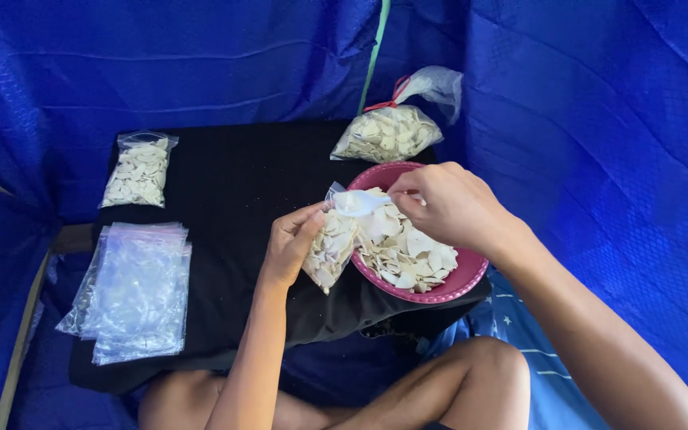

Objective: Scooping chips from a bowl into a small plastic bag using a spoon.

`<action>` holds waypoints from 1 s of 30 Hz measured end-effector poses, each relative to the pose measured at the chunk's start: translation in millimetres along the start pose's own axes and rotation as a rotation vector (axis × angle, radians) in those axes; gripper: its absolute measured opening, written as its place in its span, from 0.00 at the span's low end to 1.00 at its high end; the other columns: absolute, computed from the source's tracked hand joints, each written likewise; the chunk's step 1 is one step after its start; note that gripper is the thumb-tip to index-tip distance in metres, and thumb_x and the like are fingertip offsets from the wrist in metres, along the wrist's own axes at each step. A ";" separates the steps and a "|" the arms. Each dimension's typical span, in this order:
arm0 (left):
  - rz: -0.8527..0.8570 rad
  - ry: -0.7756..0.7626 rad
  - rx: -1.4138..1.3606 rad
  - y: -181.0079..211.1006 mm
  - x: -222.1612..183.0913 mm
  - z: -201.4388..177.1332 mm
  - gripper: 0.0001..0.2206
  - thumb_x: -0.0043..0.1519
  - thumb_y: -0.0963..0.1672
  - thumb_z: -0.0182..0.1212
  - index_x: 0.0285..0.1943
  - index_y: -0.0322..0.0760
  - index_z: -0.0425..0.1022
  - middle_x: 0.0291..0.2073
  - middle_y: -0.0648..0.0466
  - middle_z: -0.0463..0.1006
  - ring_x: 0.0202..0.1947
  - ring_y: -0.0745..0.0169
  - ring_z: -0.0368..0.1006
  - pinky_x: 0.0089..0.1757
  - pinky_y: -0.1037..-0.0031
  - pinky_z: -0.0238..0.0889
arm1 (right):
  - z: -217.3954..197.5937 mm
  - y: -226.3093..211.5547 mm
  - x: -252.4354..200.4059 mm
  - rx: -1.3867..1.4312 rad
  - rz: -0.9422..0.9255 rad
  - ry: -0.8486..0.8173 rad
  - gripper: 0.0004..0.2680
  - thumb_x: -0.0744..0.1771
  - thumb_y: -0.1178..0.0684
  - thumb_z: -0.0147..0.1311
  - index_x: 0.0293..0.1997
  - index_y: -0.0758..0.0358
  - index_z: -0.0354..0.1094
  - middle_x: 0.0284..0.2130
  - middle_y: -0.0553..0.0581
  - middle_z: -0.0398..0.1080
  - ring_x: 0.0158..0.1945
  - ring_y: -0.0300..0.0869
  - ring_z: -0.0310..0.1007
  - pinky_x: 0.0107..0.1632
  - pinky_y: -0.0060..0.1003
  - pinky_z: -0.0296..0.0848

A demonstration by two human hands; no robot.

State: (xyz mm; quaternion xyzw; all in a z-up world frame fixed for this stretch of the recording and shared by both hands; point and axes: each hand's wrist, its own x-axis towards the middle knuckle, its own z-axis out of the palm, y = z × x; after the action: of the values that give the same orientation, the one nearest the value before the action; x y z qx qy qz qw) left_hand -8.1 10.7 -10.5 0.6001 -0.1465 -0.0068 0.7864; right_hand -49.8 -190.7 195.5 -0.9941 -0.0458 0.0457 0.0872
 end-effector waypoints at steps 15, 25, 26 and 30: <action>0.036 0.020 0.057 1.1 1.4 -2.2 0.15 0.64 0.46 0.62 0.58 0.39 0.81 0.22 0.56 0.76 0.30 0.75 0.68 0.37 0.78 0.70 | -20.9 7.6 -26.9 -0.254 -0.117 0.123 0.07 0.69 0.48 0.48 0.40 0.49 0.75 0.34 0.52 0.75 0.45 0.55 0.76 0.44 0.52 0.77; 0.004 0.305 -0.029 24.7 -28.9 -7.6 0.16 0.68 0.48 0.56 0.60 0.40 0.75 0.39 0.54 0.79 0.42 0.69 0.72 0.48 0.68 0.73 | -1.2 52.6 -39.6 -0.283 0.170 0.020 0.09 0.67 0.46 0.48 0.38 0.46 0.77 0.34 0.51 0.79 0.42 0.55 0.81 0.44 0.51 0.80; -0.006 0.275 -0.026 26.8 -31.7 -5.0 0.15 0.64 0.47 0.62 0.58 0.40 0.74 0.39 0.54 0.78 0.42 0.69 0.73 0.47 0.68 0.73 | 6.1 56.9 -36.6 -0.336 0.141 0.048 0.08 0.67 0.46 0.49 0.40 0.45 0.77 0.33 0.49 0.78 0.40 0.52 0.81 0.43 0.47 0.80; -0.007 0.201 -0.013 42.9 -37.4 -0.4 0.13 0.64 0.45 0.64 0.55 0.40 0.70 0.40 0.55 0.78 0.43 0.70 0.74 0.47 0.71 0.74 | 40.0 65.8 -20.4 -0.399 0.037 0.082 0.06 0.67 0.47 0.51 0.41 0.41 0.76 0.33 0.44 0.77 0.40 0.44 0.82 0.42 0.42 0.81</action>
State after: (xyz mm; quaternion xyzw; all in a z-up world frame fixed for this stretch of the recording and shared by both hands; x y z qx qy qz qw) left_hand -50.8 30.0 21.6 0.5931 -0.0646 0.0497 0.8010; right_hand -68.6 -250.5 146.2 -0.9933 -0.0321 -0.0032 -0.1107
